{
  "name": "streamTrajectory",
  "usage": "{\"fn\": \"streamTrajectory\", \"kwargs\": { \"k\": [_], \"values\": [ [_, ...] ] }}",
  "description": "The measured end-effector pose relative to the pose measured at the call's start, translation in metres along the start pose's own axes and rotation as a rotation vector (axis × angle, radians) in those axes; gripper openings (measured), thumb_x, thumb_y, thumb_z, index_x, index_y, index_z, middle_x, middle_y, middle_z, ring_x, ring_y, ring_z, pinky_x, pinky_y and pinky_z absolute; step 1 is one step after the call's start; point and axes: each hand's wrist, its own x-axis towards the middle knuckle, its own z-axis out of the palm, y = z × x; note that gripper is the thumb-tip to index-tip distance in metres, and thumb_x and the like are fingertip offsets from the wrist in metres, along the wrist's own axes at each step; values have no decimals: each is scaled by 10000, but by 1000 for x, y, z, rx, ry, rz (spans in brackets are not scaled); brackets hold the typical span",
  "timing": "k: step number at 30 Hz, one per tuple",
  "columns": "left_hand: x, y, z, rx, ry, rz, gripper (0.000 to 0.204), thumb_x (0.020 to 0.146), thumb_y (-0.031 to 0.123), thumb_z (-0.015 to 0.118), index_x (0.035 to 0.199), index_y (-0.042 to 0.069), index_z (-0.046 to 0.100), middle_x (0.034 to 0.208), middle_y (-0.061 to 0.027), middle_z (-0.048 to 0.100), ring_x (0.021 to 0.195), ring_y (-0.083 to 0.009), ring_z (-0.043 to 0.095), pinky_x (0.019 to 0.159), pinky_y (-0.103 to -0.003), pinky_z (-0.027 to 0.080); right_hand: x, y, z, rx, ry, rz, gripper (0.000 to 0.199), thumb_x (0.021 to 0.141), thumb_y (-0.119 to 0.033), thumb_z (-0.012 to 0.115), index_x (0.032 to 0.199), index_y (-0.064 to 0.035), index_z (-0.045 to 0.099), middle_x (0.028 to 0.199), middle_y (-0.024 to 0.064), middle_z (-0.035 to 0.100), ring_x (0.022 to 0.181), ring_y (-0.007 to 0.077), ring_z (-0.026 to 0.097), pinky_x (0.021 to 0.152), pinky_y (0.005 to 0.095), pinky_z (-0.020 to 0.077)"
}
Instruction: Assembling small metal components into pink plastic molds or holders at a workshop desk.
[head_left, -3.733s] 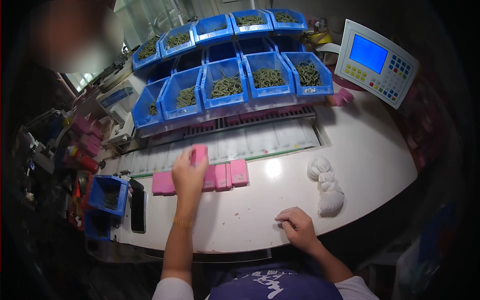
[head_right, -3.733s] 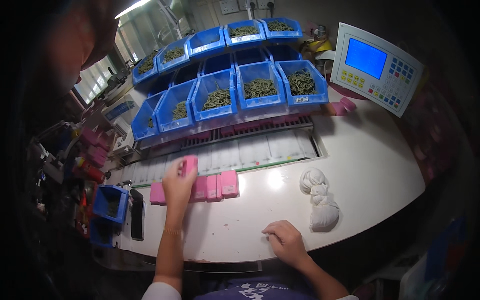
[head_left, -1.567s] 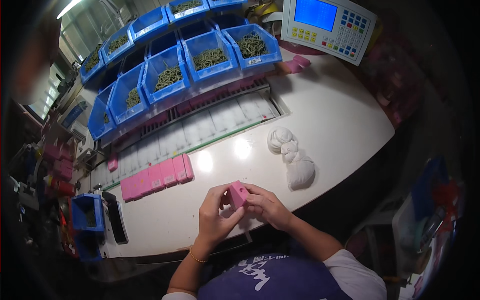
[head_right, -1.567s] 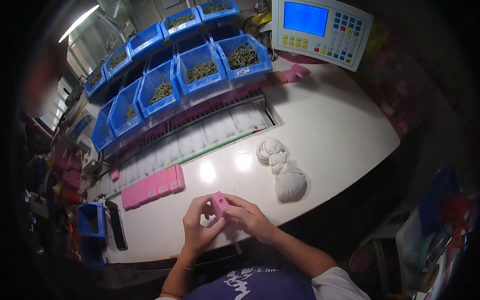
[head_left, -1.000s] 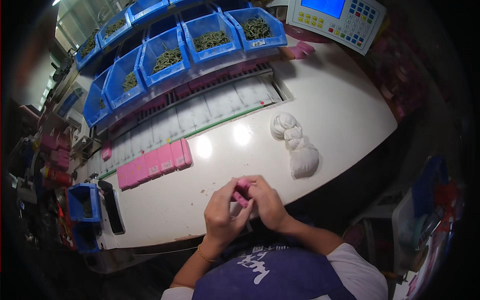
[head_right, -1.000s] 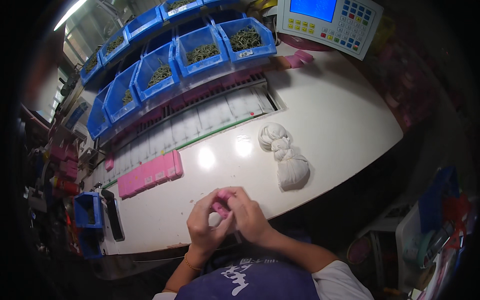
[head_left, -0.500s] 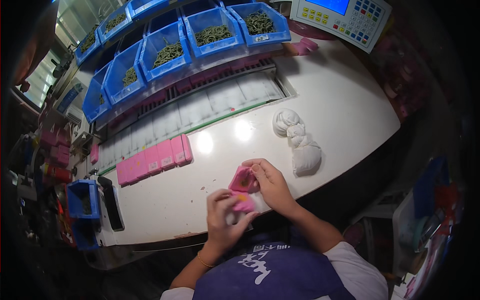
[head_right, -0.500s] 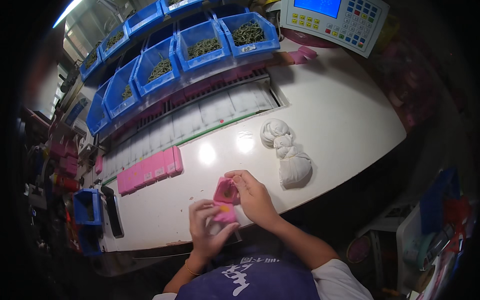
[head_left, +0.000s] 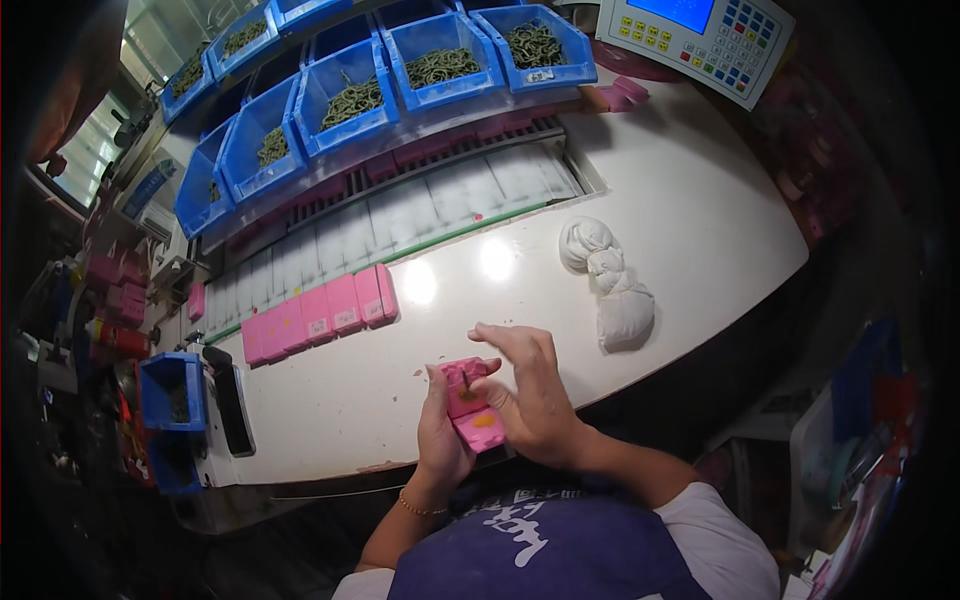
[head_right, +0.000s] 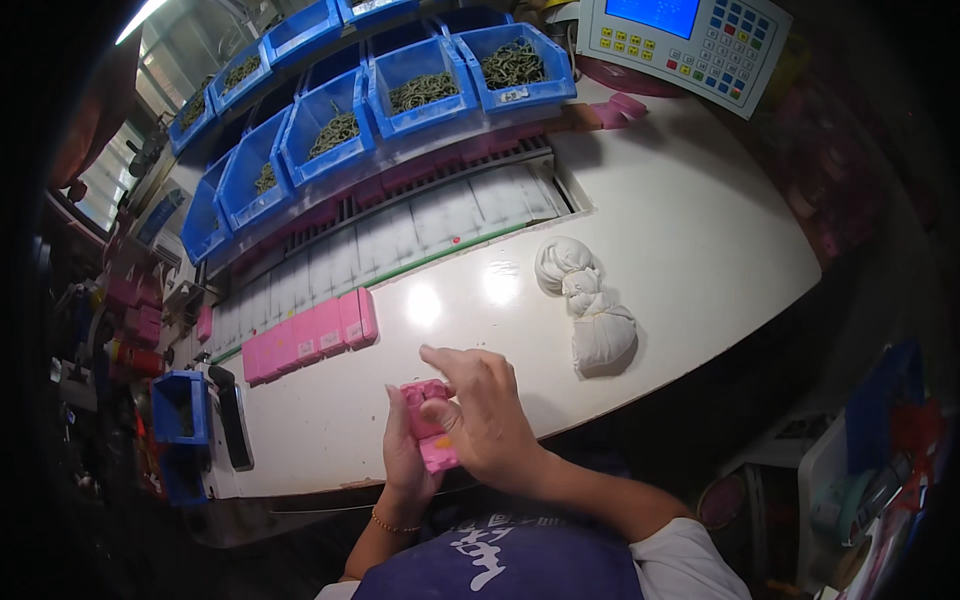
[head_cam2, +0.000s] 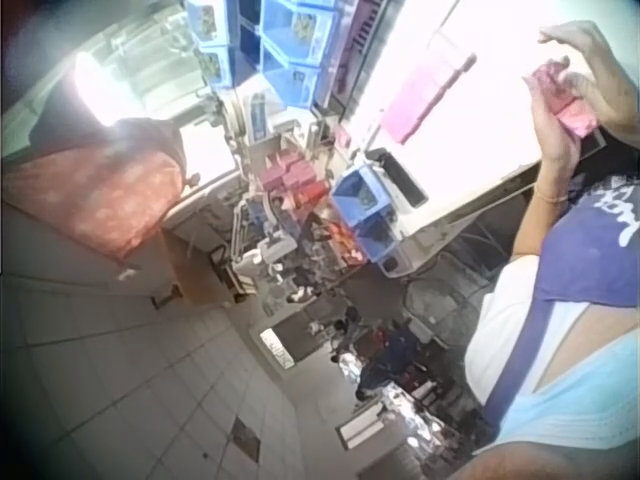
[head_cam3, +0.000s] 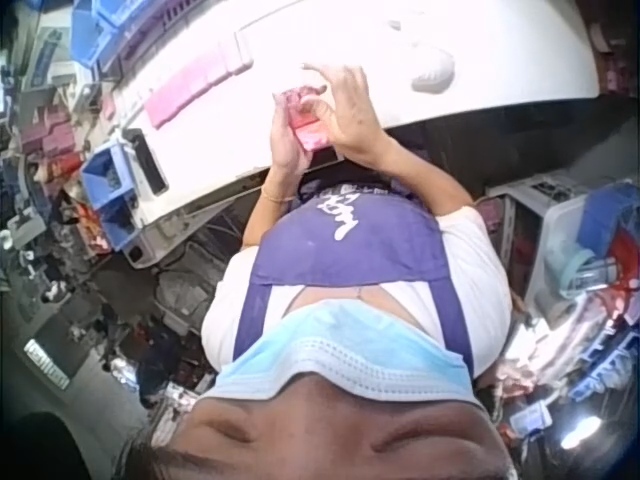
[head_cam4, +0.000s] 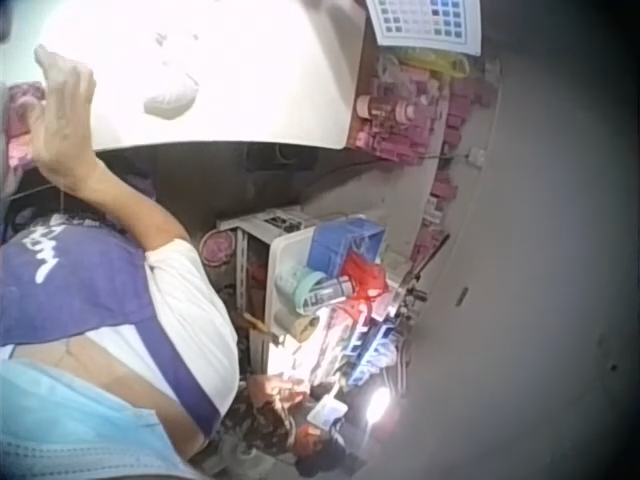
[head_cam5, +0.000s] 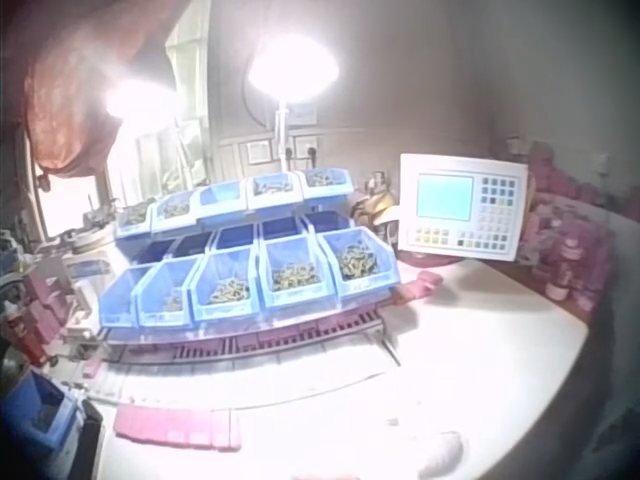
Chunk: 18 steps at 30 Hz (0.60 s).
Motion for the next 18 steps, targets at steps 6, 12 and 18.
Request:
{"fn": "streamTrajectory", "kwargs": {
  "k": [6, 12, 18],
  "values": [
    [-2, -1, -3, 215, 102, 201, 506, 1072, 404, 359, 929, 8, 640, 859, -95, 672, 762, -154, 648, 690, -305, 531, -5, -4, -5, -298, 71, -196, 402, 833, -111, 700, 1226, -87, 621, 1333, 110, 533, 1211, 316, 448, 1026, 452, 355],
    [-4, -2, -2, 439, 151, 306, 537, 1067, 391, 402, 866, -34, 662, 767, -90, 662, 670, -122, 621, 611, -256, 496, -7, -5, -20, -425, 29, -299, 259, 738, -72, 719, 992, -112, 684, 1246, 72, 589, 1176, 301, 475, 996, 428, 374],
    [-3, -4, -2, 444, 79, 366, 556, 1082, 350, 407, 872, -75, 697, 770, -85, 680, 690, -100, 607, 628, -251, 493, -17, -2, -15, -285, 58, -267, 206, 747, 9, 744, 915, -73, 657, 1071, 74, 601, 1050, 307, 484, 913, 414, 417]
  ]
}}
